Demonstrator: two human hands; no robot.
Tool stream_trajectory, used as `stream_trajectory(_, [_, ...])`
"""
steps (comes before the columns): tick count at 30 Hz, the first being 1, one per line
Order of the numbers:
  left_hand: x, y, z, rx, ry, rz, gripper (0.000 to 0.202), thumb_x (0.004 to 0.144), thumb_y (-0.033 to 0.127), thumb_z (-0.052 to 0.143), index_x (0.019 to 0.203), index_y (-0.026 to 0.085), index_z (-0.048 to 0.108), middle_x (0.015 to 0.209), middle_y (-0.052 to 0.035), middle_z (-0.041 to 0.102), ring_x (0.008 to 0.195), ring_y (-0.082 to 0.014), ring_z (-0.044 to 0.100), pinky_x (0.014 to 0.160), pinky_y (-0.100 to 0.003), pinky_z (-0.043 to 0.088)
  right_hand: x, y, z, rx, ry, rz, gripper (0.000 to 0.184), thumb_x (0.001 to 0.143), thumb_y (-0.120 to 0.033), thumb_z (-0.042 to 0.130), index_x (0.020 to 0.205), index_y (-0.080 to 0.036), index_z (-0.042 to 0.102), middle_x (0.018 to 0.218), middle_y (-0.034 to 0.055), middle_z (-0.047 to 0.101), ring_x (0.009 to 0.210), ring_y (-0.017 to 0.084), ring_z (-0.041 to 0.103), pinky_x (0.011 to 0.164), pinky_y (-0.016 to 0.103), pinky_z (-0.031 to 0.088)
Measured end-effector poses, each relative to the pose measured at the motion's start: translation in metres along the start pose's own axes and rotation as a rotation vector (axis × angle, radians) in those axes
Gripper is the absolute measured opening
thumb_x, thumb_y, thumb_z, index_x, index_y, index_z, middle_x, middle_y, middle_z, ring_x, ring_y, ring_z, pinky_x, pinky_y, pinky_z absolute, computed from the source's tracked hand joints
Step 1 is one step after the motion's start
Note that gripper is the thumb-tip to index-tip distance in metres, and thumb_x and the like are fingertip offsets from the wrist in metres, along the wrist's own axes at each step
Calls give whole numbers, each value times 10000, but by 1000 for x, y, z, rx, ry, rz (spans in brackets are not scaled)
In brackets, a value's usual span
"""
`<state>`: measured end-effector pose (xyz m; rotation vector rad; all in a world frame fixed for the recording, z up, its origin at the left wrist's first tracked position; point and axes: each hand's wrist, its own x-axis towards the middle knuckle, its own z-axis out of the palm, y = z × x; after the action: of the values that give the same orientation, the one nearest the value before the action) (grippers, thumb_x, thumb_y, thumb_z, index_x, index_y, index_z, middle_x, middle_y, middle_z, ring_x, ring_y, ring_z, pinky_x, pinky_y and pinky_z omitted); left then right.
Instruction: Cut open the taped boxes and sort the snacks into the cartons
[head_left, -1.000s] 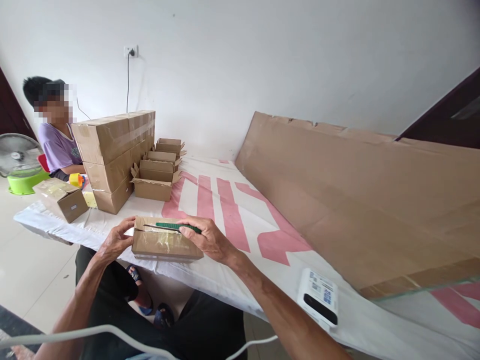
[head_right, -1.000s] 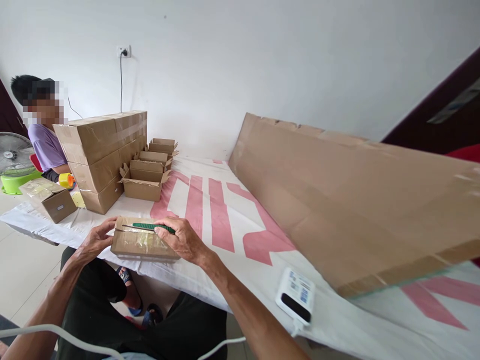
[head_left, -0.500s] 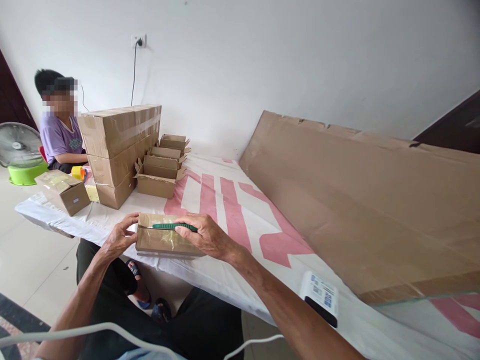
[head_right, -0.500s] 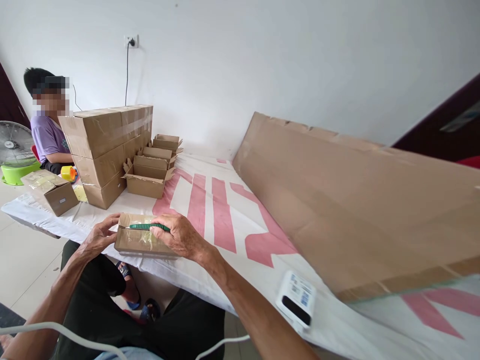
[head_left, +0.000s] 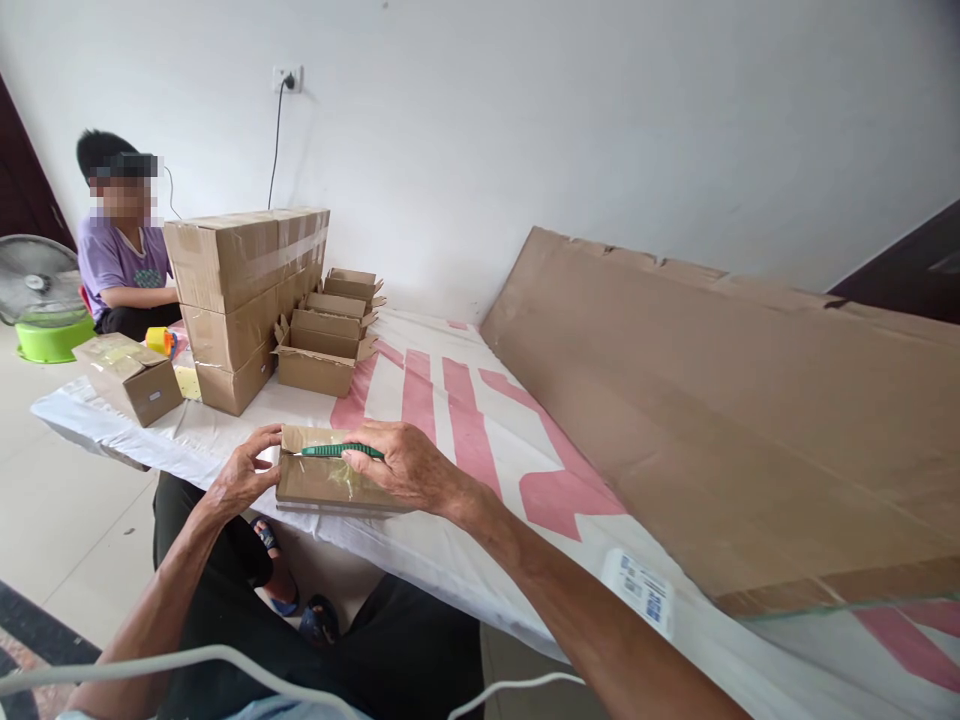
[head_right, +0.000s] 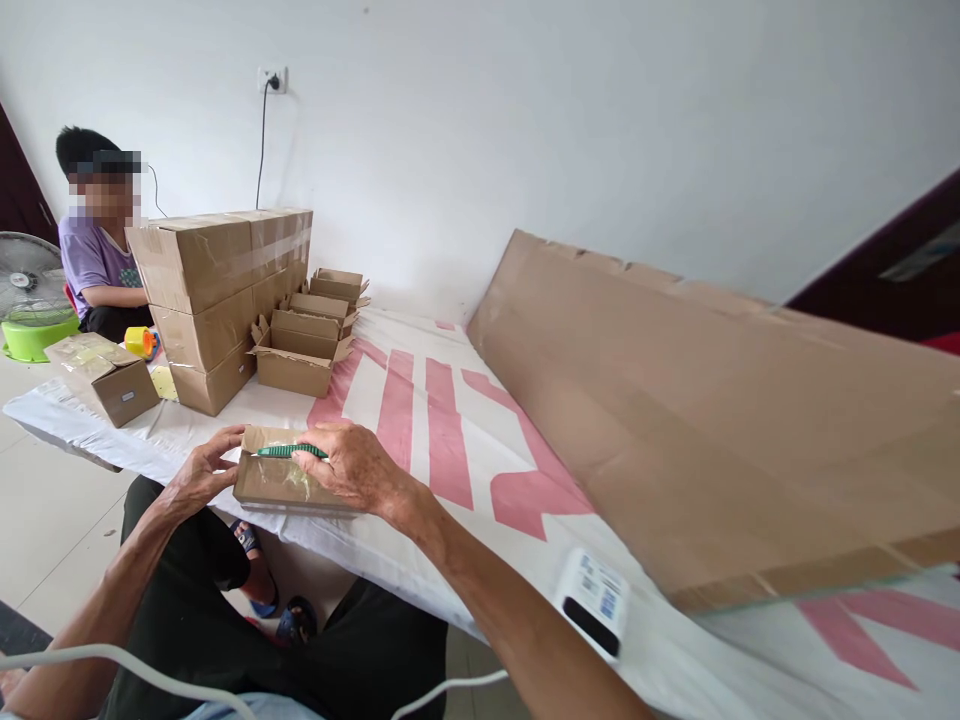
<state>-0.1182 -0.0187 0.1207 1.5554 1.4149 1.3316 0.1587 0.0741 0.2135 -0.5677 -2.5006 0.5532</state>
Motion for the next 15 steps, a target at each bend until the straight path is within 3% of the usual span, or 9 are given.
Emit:
stream_trajectory(8, [0, -2, 1, 24, 5, -3, 388, 838, 353, 830, 1217, 270, 830, 1577, -113, 597, 1368, -350, 636, 935, -360, 625, 11, -8, -9, -191, -40, -34, 286, 1045, -300, 617, 801, -231, 750, 715, 4, 653, 620, 133, 509, 603, 300, 296])
stream_trajectory(15, [-1, 2, 1, 57, 13, -11, 393, 821, 328, 808, 1210, 275, 825, 1581, -108, 602, 1374, -355, 643, 943, -369, 607, 16, -1, -18, -171, -67, -43, 274, 1010, -311, 654, 754, -237, 719, 724, 16, 688, 646, 153, 531, 617, 301, 276])
